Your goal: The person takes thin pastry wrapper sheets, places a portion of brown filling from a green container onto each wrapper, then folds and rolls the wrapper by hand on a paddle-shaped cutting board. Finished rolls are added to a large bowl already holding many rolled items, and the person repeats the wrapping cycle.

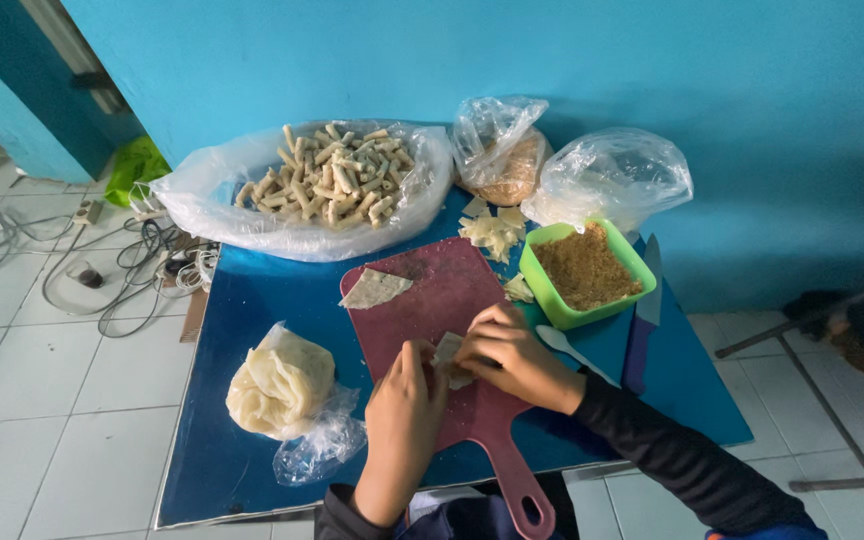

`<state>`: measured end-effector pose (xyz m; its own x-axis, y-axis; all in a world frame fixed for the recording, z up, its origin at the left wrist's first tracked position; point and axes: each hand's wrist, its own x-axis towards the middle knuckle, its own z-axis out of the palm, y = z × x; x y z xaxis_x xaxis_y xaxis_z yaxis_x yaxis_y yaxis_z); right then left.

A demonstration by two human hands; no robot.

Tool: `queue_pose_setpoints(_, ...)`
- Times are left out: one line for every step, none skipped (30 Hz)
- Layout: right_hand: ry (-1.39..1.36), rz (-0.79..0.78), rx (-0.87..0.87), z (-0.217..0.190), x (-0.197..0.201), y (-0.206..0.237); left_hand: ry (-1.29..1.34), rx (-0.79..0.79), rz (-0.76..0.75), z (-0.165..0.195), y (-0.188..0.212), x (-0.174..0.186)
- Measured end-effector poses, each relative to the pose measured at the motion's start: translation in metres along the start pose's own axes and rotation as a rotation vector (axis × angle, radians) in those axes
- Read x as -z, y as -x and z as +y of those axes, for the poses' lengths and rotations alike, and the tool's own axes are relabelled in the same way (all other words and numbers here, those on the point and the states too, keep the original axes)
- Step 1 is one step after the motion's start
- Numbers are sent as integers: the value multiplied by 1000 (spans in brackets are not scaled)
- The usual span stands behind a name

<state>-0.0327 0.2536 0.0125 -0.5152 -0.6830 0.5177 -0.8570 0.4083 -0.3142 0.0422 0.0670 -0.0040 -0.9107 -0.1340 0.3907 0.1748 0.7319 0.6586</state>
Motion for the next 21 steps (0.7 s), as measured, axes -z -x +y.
queue_pose_setpoints(10,12,-12,-2,0,0,-3,1,5,1,0,0)
queue_pose_setpoints(19,23,-22,-3,0,0,-6,1,10,1,0,-1)
queue_pose_setpoints(22,41,-4,-3,0,-1,-9,3,17,2,0,-1)
queue_pose_setpoints(24,58,14,-3,1,-2,-4,-3,25,2,0,-1)
queue_pose_setpoints(26,75,31,-3,3,-2,2,-9,31,3,0,-1)
queue_pose_setpoints(28,53,41,-3,4,-2,8,-15,38,4,0,-1)
queue_pose_setpoints(30,32,51,-3,6,-3,8,-22,42,5,0,-1)
queue_pose_setpoints(32,12,61,-4,7,-4,7,-30,46,5,0,0)
queue_pose_setpoints(63,35,54,-5,8,-5,7,-38,51,7,0,1)
queue_pose_setpoints(94,58,46,-7,8,-5,17,-21,42,8,0,1)
queue_pose_setpoints(125,80,38,-9,10,-5,26,-4,32,9,0,1)
queue_pose_setpoints(150,70,9,-12,12,-4,35,12,22,11,0,1)
queue_pose_setpoints(176,60,-19,-14,13,-3,51,4,20,12,0,2)
queue_pose_setpoints(202,50,-47,-17,15,-3,66,-4,19,13,1,2)
queue_pose_setpoints(196,49,-93,-18,17,-2,82,-12,18,14,1,2)
queue_pose_setpoints(191,47,-139,-20,20,0,89,-8,14,14,1,3)
queue_pose_setpoints(185,44,-189,-22,21,3,97,-4,7,14,2,2)
queue_pose_setpoints(189,23,-256,-24,21,4,104,-1,-1,14,3,2)
queue_pose_setpoints(194,4,-323,-24,20,5,127,-1,-16,13,3,2)
queue_pose_setpoints(199,-15,-389,-24,20,6,150,-2,-31,11,4,3)
queue_pose_setpoints(153,-20,-386,-23,20,6,174,-1,-44,10,4,2)
